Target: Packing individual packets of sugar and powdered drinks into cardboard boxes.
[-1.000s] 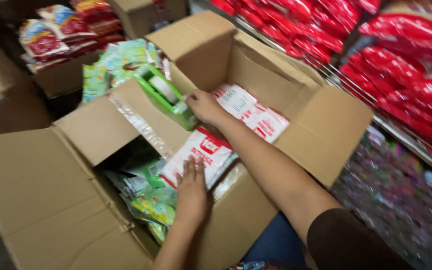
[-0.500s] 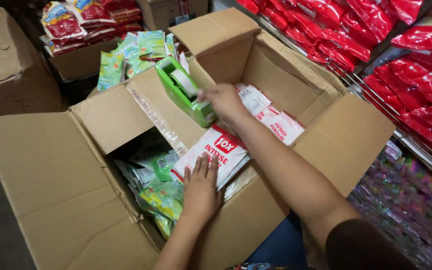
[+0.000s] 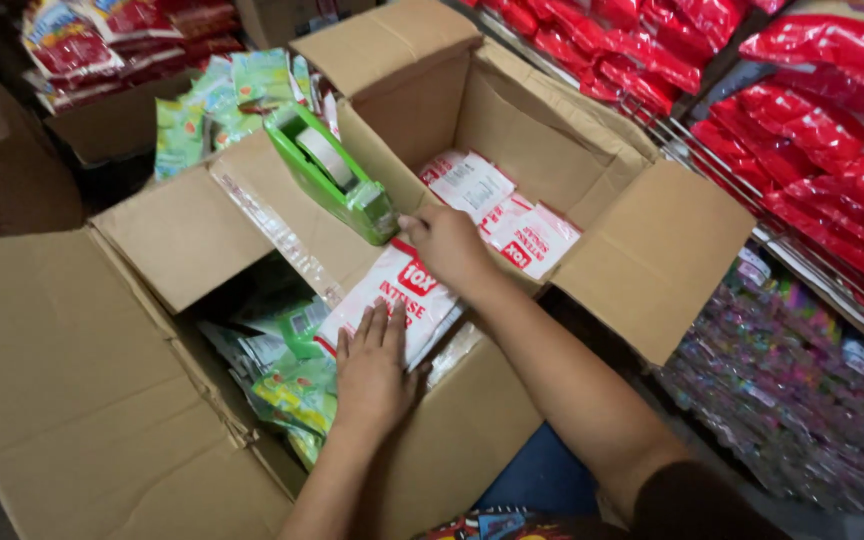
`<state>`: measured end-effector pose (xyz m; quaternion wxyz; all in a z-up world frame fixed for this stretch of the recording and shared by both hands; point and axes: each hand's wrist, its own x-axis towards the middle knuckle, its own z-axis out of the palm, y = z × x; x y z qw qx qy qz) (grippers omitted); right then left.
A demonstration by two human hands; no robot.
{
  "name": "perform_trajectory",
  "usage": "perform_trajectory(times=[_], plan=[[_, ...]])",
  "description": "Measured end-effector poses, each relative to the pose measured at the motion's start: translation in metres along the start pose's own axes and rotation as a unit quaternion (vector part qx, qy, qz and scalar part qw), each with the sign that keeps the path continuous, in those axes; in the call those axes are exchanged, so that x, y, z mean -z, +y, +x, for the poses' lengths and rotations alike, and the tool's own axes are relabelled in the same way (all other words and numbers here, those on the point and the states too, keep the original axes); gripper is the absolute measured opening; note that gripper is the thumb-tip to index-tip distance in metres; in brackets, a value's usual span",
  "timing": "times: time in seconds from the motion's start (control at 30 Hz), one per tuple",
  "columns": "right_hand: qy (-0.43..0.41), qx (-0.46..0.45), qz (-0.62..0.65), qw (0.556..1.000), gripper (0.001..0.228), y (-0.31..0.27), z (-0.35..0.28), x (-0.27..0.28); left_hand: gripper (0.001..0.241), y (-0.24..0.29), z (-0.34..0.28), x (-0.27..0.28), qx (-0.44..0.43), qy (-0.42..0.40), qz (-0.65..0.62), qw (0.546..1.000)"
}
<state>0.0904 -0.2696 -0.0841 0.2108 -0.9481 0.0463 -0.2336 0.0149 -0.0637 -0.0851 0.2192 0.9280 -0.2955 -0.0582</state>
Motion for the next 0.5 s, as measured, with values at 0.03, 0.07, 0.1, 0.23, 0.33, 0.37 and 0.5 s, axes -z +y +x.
perform_trajectory(times=[0.03,0.07,0.1,0.23,0.33,0.37,0.5], plan=[[-0.055,-0.069,0.143,0.986,0.030,-0.010,-0.012,0.022,0.098,0.000,-0.003,0.000,-0.003,0.009,0.000,1.000],[-0.106,-0.135,0.281,0.944,0.035,-0.020,-0.022,0.046,0.100,0.001,-0.003,-0.001,-0.007,0.020,-0.001,1.000],[-0.107,-0.137,0.280,0.944,0.035,-0.020,-0.040,0.052,0.100,0.001,-0.002,-0.003,-0.008,0.018,-0.003,1.000],[-0.255,-0.298,0.449,0.803,0.030,-0.014,-0.100,0.050,0.103,-0.001,-0.003,-0.010,-0.034,0.071,-0.031,0.996],[-0.294,-0.329,0.417,0.794,0.032,-0.009,-0.121,0.034,0.094,-0.001,-0.005,-0.018,-0.060,0.093,-0.004,0.994],[-0.307,-0.352,0.395,0.791,0.035,-0.008,-0.124,0.030,0.087,-0.001,-0.005,-0.020,-0.074,0.102,0.028,0.992],[-0.316,-0.395,0.385,0.772,0.033,-0.002,-0.131,0.036,0.077,0.001,-0.007,-0.028,-0.086,0.110,0.078,0.987]])
